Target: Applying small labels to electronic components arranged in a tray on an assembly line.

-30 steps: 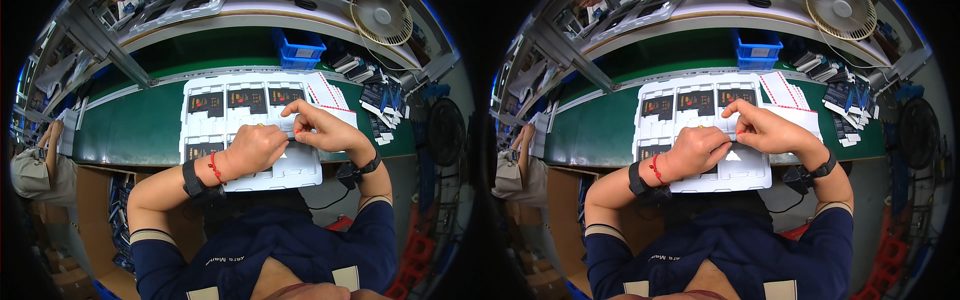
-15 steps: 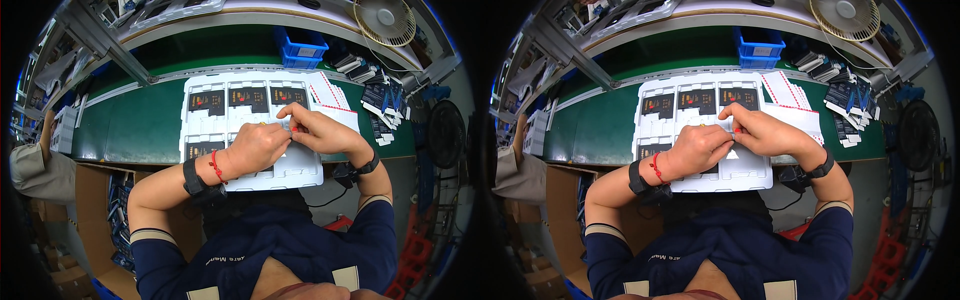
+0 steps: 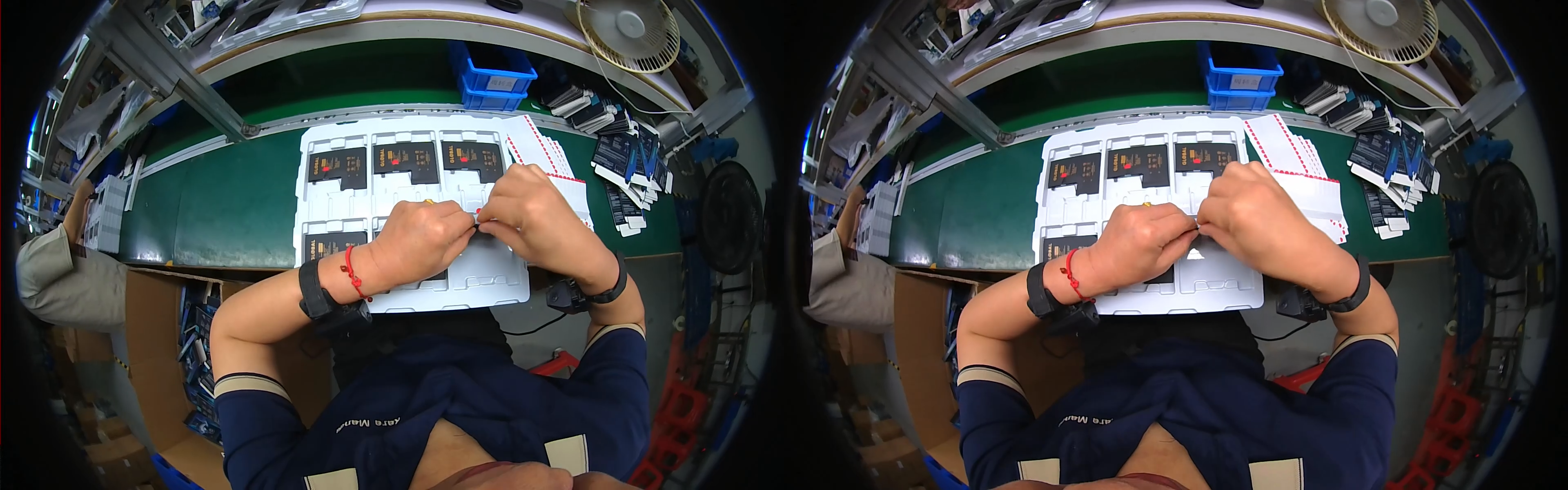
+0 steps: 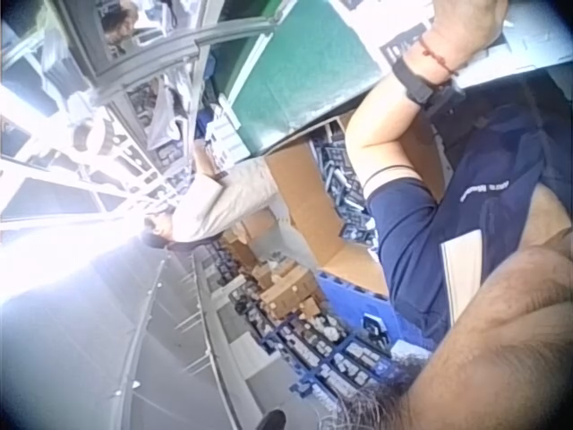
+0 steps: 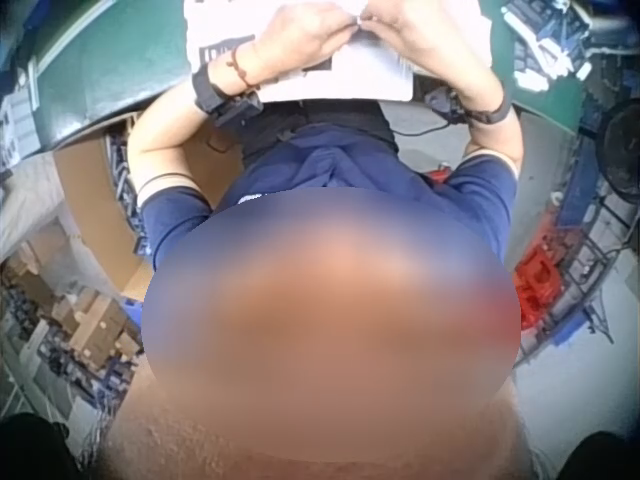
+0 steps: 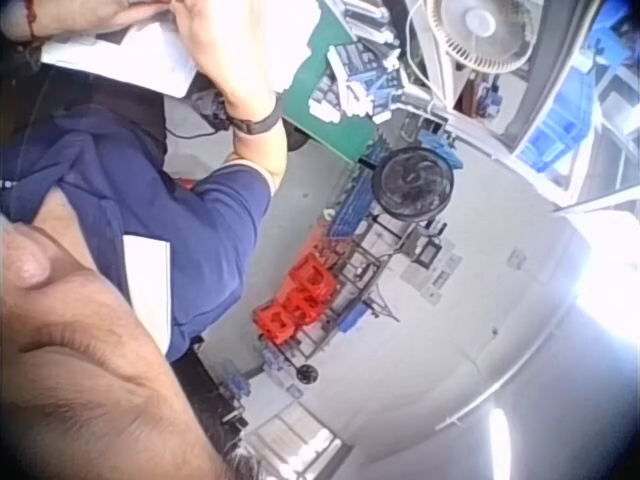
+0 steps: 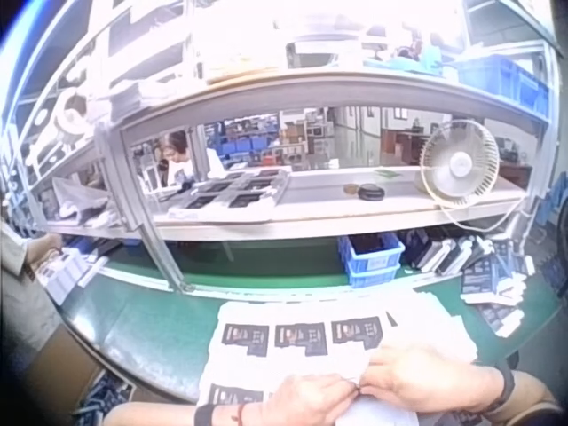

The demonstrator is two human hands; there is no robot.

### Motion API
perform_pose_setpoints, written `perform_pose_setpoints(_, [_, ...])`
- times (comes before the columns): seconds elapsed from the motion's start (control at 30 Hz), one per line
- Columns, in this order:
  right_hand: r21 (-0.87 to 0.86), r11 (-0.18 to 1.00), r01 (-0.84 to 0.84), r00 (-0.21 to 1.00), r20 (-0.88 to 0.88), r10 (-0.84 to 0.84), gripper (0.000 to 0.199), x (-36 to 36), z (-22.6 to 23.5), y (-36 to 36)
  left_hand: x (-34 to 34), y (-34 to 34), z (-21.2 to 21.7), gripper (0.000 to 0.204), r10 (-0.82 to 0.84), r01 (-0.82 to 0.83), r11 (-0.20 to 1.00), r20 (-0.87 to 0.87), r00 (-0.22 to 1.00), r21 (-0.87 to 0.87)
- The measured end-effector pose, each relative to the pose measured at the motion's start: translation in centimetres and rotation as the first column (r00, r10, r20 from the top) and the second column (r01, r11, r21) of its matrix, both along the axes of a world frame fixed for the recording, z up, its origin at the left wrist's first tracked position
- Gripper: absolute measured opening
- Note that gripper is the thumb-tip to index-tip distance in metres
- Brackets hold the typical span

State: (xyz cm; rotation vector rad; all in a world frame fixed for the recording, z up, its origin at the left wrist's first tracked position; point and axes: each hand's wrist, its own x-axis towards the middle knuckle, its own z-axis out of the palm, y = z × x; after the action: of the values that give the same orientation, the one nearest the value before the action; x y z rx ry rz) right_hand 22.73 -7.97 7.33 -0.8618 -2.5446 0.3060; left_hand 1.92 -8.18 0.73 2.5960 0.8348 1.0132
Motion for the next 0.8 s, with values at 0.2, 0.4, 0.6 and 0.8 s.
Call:
perform_pose_setpoints(0.2, [0.302, 0.953, -0.023, 0.997, 0.073, 0.001, 0.008, -0.7, -2.3, -0.3, 0.1, -0.1, 0.2, 0.005, 0.010, -0.010, 1.000, -0.011, 1.000, -0.020])
perform_pose_setpoints(0.4, [0.292, 0.955, 0.054, 0.996, 0.053, -0.073, 0.016, -0.6, -3.8, -0.6, 0.4, -0.2, 0.3, 0.004, -0.010, 0.010, 1.000, 0.019, 1.000, -0.029])
perform_pose_setpoints(0.6, [-0.076, 0.988, 0.138, 0.960, -0.234, -0.152, 0.043, 4.0, -1.4, -0.1, -0.2, -0.7, -0.4, 0.017, -0.181, 0.176, 0.978, -0.047, 0.982, -0.108])
perform_pose_setpoints(0.8, [-0.031, 0.773, 0.634, 0.756, -0.191, -0.627, 0.020, 11.5, -10.4, 6.2, 0.3, 0.1, 0.8, 0.043, -0.404, 0.370, 0.905, -0.153, 0.902, -0.210])
